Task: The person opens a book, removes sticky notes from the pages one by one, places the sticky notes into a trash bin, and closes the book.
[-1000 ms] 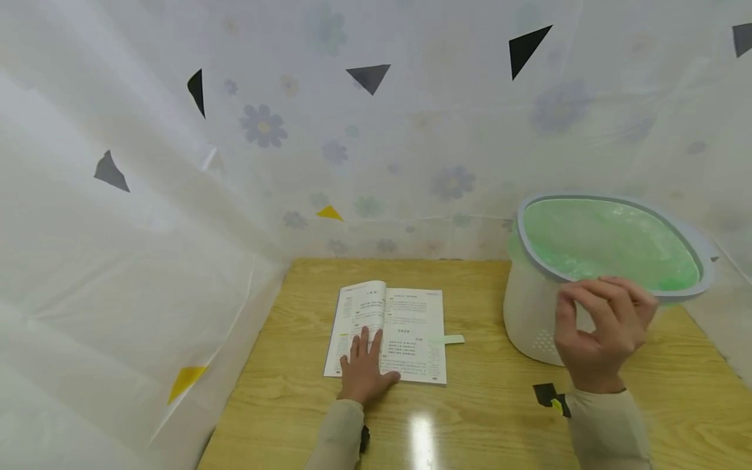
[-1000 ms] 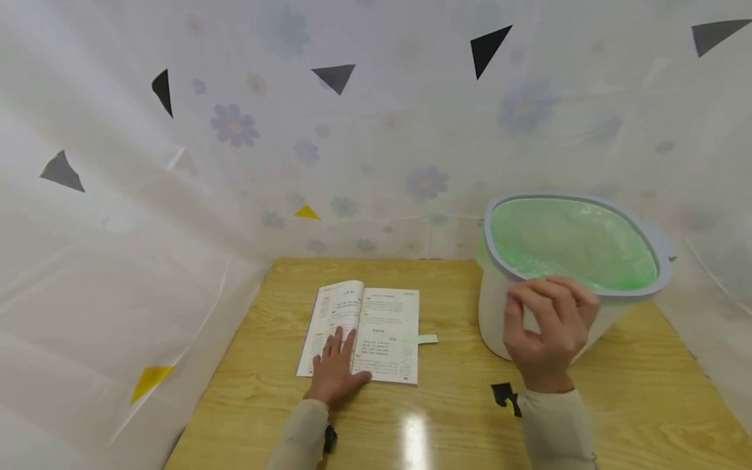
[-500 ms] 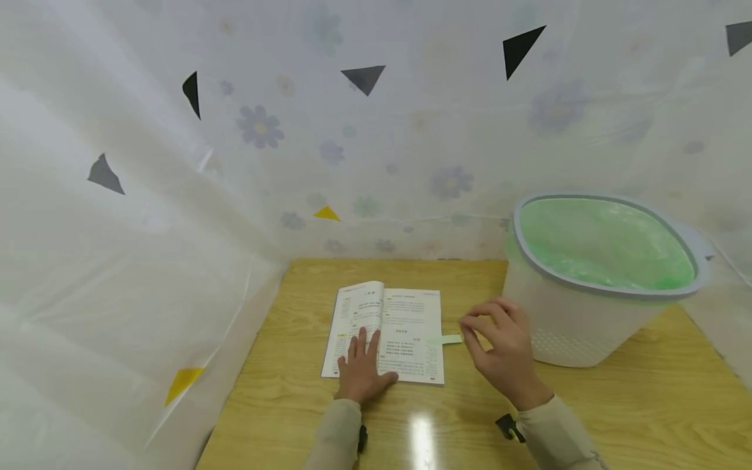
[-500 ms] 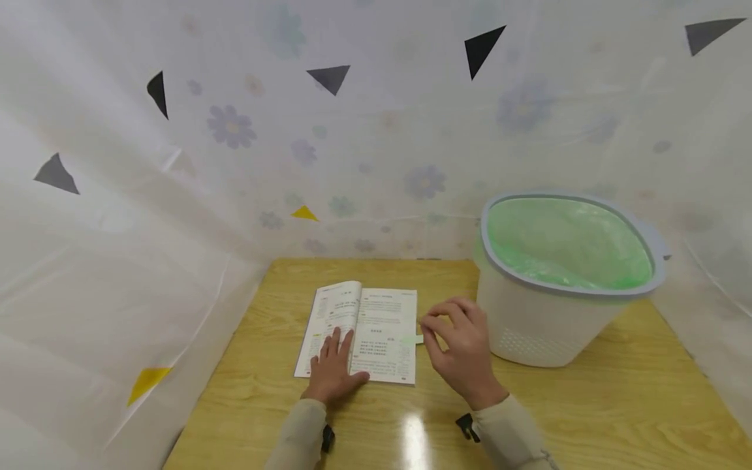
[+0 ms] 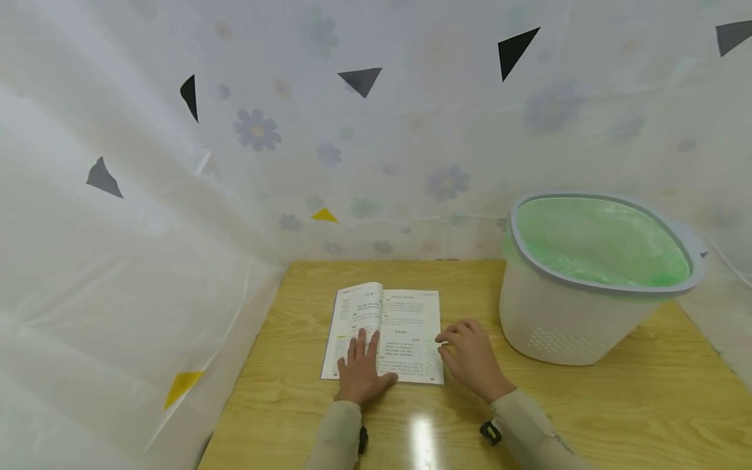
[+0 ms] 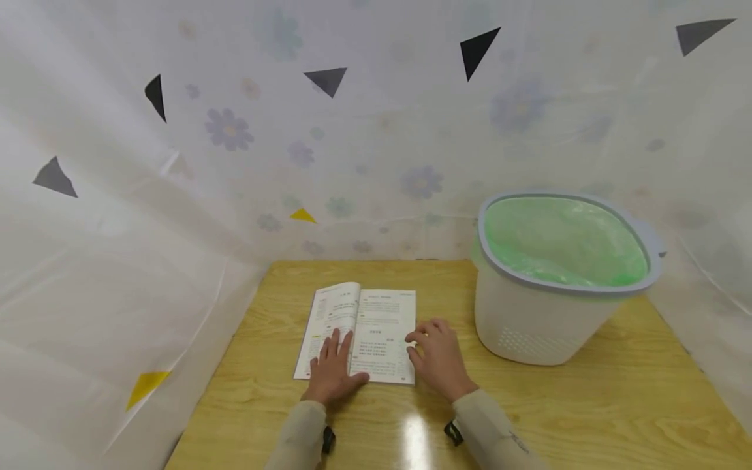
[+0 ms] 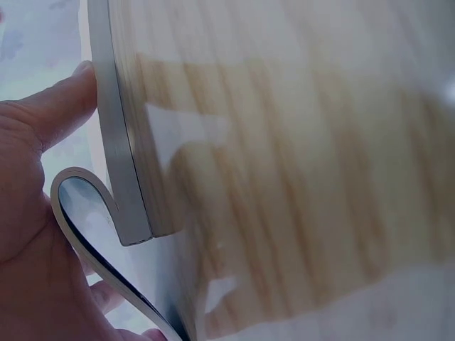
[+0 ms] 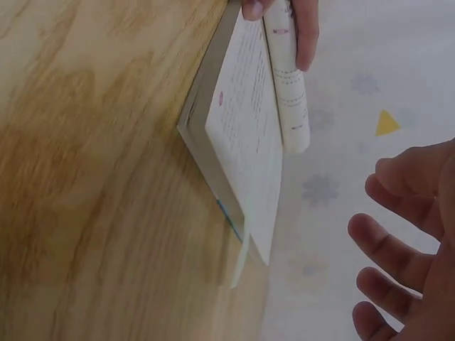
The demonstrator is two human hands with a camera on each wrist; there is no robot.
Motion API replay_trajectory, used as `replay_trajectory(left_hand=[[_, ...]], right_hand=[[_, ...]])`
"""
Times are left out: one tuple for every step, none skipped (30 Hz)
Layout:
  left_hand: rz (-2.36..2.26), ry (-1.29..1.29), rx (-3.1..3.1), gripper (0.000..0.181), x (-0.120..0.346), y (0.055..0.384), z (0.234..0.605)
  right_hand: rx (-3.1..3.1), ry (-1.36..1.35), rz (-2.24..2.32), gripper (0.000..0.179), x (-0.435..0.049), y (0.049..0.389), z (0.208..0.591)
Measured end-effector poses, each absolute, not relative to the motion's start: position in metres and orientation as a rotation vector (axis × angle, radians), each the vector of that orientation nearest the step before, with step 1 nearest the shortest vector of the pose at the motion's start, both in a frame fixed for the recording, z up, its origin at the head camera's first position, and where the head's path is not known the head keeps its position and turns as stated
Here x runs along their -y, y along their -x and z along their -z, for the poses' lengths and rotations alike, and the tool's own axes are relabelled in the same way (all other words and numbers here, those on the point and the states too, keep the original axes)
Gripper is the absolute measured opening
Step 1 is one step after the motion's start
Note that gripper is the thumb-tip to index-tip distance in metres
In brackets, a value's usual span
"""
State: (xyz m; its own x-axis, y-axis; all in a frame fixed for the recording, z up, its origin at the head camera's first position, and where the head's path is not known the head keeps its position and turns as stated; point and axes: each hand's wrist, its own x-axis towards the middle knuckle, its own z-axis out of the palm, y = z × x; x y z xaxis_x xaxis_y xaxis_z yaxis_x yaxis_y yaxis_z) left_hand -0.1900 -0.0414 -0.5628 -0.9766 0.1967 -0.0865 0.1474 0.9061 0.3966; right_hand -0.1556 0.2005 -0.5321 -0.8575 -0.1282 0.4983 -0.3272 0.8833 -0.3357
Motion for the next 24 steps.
replay_trajectory(left_hand=[[-0.599, -0.269, -2.946, 0.099, 0.041, 0.19, 0.563], [-0.599, -0.27, -2.945, 0.099, 0.041, 0.19, 0.563], [-0.598, -0.27, -2.943, 0.099, 0.041, 0.19, 0.563], [-0.598, -0.271, -2.94, 0.098, 0.04, 0.191, 0.564], [-0.596, -0.27, -2.937, 0.099, 0.04, 0.191, 0.564], [-0.591, -0.267, -2.935, 0.099, 0.04, 0.191, 0.564], [-0.594, -0.266, -2.938, 0.098, 0.04, 0.191, 0.564], [-0.599, -0.261, -2.94, 0.098, 0.041, 0.191, 0.563], [-0.604, -0.26, -2.945, 0.098, 0.041, 0.191, 0.562], [-0.607, -0.258, -2.946, 0.098, 0.041, 0.191, 0.561], [-0.616, -0.259, -2.949, 0.098, 0.042, 0.191, 0.56], [-0.632, -0.261, -2.951, 0.098, 0.042, 0.19, 0.559], [-0.644, -0.263, -2.95, 0.097, 0.042, 0.19, 0.558], [-0.648, -0.264, -2.947, 0.097, 0.042, 0.189, 0.557], [-0.651, -0.267, -2.943, 0.097, 0.042, 0.189, 0.557], [-0.654, -0.265, -2.936, 0.097, 0.042, 0.189, 0.556], [-0.657, -0.266, -2.933, 0.097, 0.042, 0.188, 0.556], [-0.655, -0.263, -2.928, 0.097, 0.042, 0.188, 0.556], [-0.647, -0.258, -2.923, 0.097, 0.041, 0.188, 0.557], [-0.643, -0.256, -2.921, 0.097, 0.041, 0.188, 0.557], [-0.638, -0.255, -2.92, 0.097, 0.041, 0.188, 0.557], [-0.636, -0.253, -2.92, 0.098, 0.041, 0.189, 0.558], [-0.632, -0.252, -2.923, 0.097, 0.041, 0.189, 0.558], [-0.627, -0.252, -2.926, 0.098, 0.041, 0.19, 0.558]], right_hand=[[2.606, -0.305, -0.593, 0.011, -0.201, 0.158, 0.535], [2.63, -0.275, -0.606, 0.011, -0.202, 0.159, 0.538], [2.65, -0.246, -0.617, 0.011, -0.203, 0.16, 0.54], [2.668, -0.217, -0.63, 0.011, -0.204, 0.161, 0.543], [2.683, -0.19, -0.65, 0.011, -0.205, 0.162, 0.546], [2.69, -0.168, -0.664, 0.012, -0.206, 0.163, 0.548], [2.688, -0.158, -0.681, 0.013, -0.207, 0.164, 0.55], [2.682, -0.154, -0.694, 0.015, -0.207, 0.166, 0.553], [2.68, -0.146, -0.714, 0.017, -0.207, 0.168, 0.556], [2.679, -0.136, -0.736, 0.019, -0.207, 0.17, 0.559], [2.682, -0.124, -0.757, 0.022, -0.207, 0.172, 0.561], [2.687, -0.111, -0.779, 0.025, -0.207, 0.174, 0.563], [2.696, -0.099, -0.807, 0.028, -0.207, 0.177, 0.564], [2.712, -0.085, -0.83, 0.031, -0.207, 0.18, 0.565], [2.732, -0.069, -0.854, 0.033, -0.206, 0.182, 0.566], [2.755, -0.056, -0.869, 0.036, -0.206, 0.185, 0.567], [2.781, -0.042, -0.879, 0.038, -0.205, 0.188, 0.567], [2.806, -0.028, -0.891, 0.039, -0.205, 0.19, 0.568], [2.831, -0.015, -0.9, 0.04, -0.204, 0.192, 0.568], [2.856, -0.003, -0.903, 0.04, -0.204, 0.194, 0.568], [2.876, 0.005, -0.897, 0.04, -0.204, 0.196, 0.568], [2.897, 0.008, -0.882, 0.04, -0.203, 0.197, 0.568], [2.915, 0.008, -0.861, 0.039, -0.203, 0.199, 0.568], [2.928, 0.009, -0.844, 0.039, -0.203, 0.2, 0.569]])
